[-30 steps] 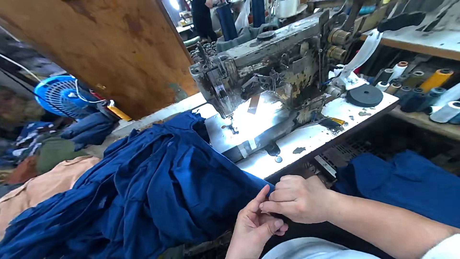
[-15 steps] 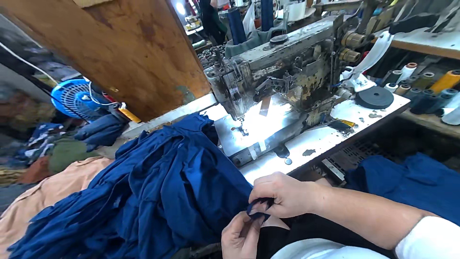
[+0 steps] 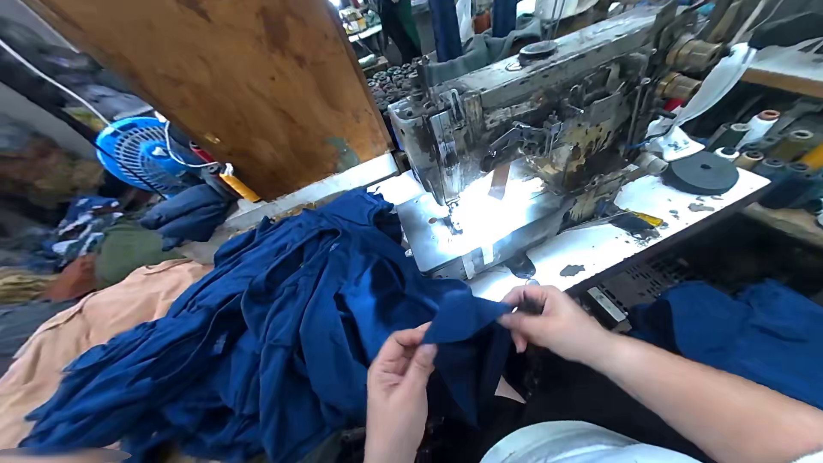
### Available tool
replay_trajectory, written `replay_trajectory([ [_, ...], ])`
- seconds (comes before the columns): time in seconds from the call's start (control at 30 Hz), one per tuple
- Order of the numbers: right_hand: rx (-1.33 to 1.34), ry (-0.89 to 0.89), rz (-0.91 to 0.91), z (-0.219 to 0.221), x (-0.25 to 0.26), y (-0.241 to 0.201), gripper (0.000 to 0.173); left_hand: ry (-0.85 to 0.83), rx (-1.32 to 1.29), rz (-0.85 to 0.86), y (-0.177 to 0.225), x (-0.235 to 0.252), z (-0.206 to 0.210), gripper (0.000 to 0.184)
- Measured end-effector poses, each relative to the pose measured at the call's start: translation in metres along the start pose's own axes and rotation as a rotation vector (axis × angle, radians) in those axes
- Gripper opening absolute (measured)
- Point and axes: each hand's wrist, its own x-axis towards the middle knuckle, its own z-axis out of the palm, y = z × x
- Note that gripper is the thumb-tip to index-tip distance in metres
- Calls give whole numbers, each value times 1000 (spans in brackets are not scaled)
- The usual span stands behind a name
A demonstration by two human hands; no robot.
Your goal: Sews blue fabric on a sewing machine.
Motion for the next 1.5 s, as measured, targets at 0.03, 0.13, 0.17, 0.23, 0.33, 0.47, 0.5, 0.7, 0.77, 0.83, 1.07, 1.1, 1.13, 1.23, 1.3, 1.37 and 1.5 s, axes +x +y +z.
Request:
replay_trajectory([
  [0.03, 74, -2, 80, -8, 6, -10, 10, 41, -103, -62, 9, 3, -4, 11],
  [0.13, 283, -78, 106, -29, 19, -25, 15, 37, -165, -45, 40, 11, -22, 17],
  [0.17, 292, -116, 56, -33, 20, -27, 17, -8, -91, 19, 49, 12, -29, 17],
  [0.23, 153, -195, -50, -39, 19, -29, 18, -181, 208, 197, 64, 12, -43, 14],
  [0.33, -98, -254, -124, -42, 14, -27, 15, -236, 716, 460, 80, 7, -38, 30],
  [0.47, -88, -249, -259, -41, 4, -16, 17, -121, 1074, 669, 63, 1, -42, 24],
  [0.5, -87, -217, -334, -38, 1, -13, 15, -84, 1089, 693, 59, 0, -43, 20],
  [0.7, -583, -11, -816, -28, -10, -1, 26, 7, 932, 709, 32, -3, -48, 13],
  [0.77, -768, 62, -851, -28, -10, 4, 24, -49, 627, 543, 20, 1, -41, 11],
  [0.83, -863, 22, -843, -29, -5, 7, 19, -26, 287, 428, 13, 9, -23, 14],
  [1.07, -98, -331, 54, 3, 14, 43, 31, -138, 1190, 613, -9, 136, 1, 17],
  [1.1, -7, -291, 169, 6, 18, 49, 30, -199, 1268, 494, -23, 153, 7, 19],
  [1.13, 49, -239, 259, 8, 22, 53, 29, -243, 1296, 365, -34, 168, 13, 23],
  [1.23, 98, -90, 315, 2, 36, 52, 30, -279, 1313, 129, -45, 211, 35, 28],
  [1.3, 73, -39, 244, -8, 50, 44, 28, -270, 1316, 113, -53, 234, 47, 30],
  [1.37, 39, -15, 193, -13, 59, 41, 28, -271, 1245, 16, -52, 246, 55, 38],
  [1.5, 29, -54, 205, -10, 51, 39, 28, -346, 1214, 103, -54, 250, 49, 37],
])
